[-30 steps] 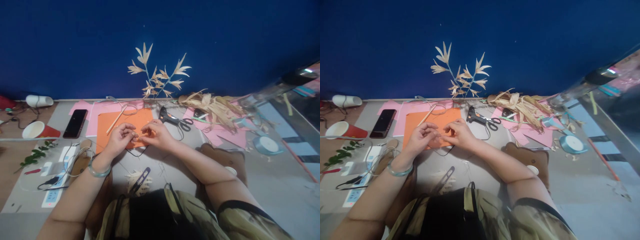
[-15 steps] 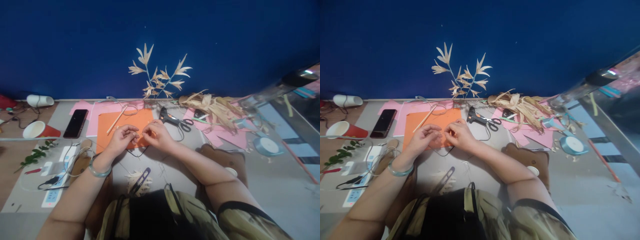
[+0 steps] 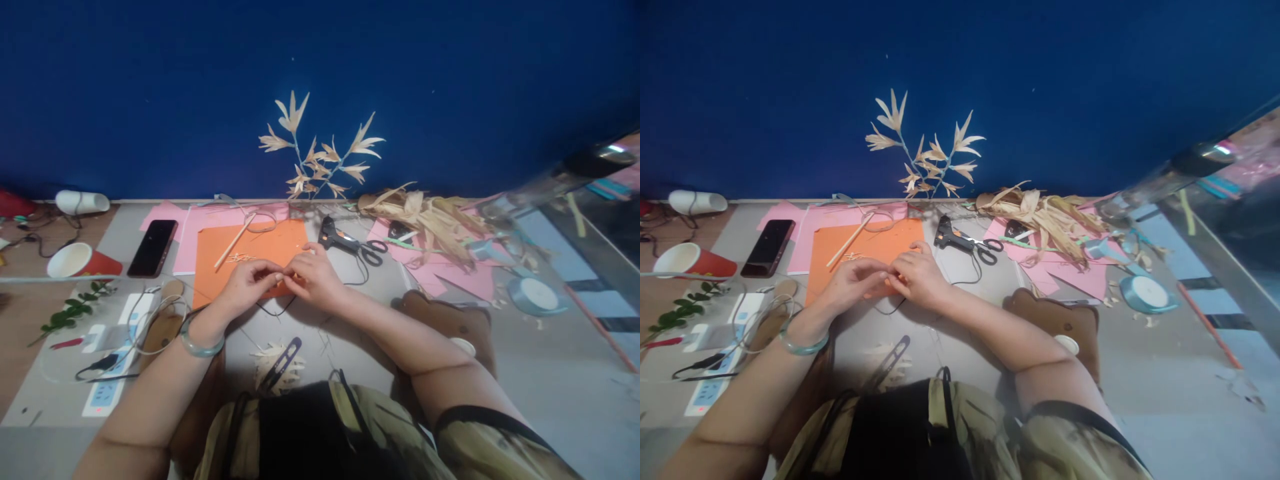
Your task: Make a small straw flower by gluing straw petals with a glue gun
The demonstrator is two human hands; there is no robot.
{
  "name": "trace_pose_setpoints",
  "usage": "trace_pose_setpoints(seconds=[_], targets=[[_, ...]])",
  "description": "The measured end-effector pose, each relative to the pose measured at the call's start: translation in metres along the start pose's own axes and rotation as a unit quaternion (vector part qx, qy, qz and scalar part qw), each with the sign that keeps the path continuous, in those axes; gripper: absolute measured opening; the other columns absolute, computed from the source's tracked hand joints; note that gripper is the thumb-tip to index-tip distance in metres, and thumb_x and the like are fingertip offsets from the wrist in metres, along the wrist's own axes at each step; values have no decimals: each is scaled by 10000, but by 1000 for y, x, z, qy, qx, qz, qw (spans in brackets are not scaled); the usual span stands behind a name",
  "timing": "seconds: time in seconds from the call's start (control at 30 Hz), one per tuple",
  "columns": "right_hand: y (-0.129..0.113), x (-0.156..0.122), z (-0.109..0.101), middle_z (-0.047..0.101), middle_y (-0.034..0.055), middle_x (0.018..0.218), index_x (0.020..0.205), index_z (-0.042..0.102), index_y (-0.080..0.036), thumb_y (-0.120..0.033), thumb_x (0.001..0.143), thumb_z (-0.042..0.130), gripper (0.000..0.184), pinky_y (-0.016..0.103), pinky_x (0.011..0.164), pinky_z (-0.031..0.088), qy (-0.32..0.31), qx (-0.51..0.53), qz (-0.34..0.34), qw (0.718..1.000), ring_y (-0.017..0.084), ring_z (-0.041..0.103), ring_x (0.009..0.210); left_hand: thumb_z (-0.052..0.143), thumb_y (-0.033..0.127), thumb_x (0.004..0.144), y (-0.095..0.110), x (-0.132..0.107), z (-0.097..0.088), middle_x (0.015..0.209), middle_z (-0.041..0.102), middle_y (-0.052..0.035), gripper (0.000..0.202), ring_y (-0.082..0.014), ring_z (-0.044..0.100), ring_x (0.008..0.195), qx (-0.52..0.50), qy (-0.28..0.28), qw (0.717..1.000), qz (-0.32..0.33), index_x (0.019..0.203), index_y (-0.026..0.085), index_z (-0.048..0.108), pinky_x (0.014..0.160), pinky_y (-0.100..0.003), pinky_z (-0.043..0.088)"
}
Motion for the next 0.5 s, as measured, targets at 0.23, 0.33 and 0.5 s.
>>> trace_pose_setpoints(seconds=[0.23, 0.33, 0.5], targets=[[5, 1, 2, 657, -11, 683, 765, 580, -193, -216, 877, 556, 117, 372, 898, 331, -19, 56, 21, 998, 130, 550, 630, 652, 337, 747, -3, -1, -2, 567, 636, -16, 190, -112, 543, 475, -9, -14, 999, -32, 723, 148, 660, 448, -206, 421], [5, 2, 3, 655, -6, 686, 768, 572, -193, -210, 878, 551, 114, 364, 875, 346, -22, 75, 27, 997, 135, 551, 635, 644, 305, 726, -4, -1, -1, 547, 626, -2, 146, -109, 531, 453, -16, -10, 999, -47, 720, 159, 643, 438, -206, 421], [4, 2, 2, 638, -12, 681, 760, 556, -189, -201, 878, 541, 120, 361, 864, 351, -14, 78, 22, 997, 127, 535, 622, 638, 251, 689, -9, -2, 0, 549, 624, 9, 88, -110, 553, 461, -37, 4, 996, -84, 705, 168, 613, 431, -197, 423]])
Point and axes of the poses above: each hand's wrist, its own x-axis towards the middle knuckle, its own z-axis out of the palm, y = z × x, the point moved 9 cm from there along x, towards the middle knuckle
